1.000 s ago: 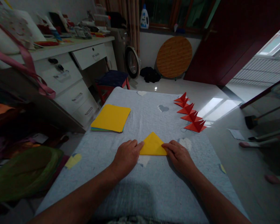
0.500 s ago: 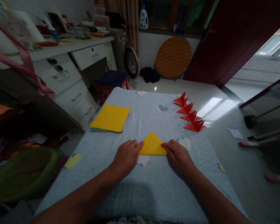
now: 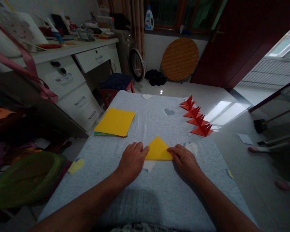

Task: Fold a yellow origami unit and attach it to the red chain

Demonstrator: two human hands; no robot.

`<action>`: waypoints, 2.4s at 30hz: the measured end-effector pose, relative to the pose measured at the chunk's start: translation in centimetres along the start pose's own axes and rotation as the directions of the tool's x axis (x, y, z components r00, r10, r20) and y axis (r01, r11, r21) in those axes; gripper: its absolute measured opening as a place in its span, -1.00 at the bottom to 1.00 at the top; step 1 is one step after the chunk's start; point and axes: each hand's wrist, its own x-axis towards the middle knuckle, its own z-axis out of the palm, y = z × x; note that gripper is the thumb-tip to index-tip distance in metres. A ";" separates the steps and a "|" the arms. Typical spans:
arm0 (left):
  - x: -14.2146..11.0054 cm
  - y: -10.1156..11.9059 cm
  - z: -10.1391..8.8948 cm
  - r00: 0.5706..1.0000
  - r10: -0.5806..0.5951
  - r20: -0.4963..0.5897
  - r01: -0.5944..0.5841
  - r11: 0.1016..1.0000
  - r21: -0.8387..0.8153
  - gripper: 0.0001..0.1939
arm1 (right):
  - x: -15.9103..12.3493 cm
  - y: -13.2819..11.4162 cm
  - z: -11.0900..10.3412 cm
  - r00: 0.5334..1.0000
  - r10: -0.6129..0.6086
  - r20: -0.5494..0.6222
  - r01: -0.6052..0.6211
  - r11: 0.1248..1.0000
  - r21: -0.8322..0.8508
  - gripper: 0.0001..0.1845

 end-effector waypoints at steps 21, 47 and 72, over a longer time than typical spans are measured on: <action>-0.8 1.2 0.6 0.960 0.278 -0.017 -0.276 0.958 0.078 -0.51 | -0.2 0.3 -0.8 1.000 -0.016 -0.008 0.015 0.999 -0.032 -0.66; -1.0 1.4 0.6 0.964 0.266 0.012 -0.266 0.958 0.108 -0.56 | -2.6 -4.0 -0.8 0.919 -0.390 0.047 0.393 0.906 -0.158 -0.45; -6.8 -4.5 0.8 0.957 0.279 -0.084 -0.258 0.944 0.205 -0.47 | -2.4 -7.2 1.4 0.957 -0.217 0.192 0.272 0.900 -0.340 -0.52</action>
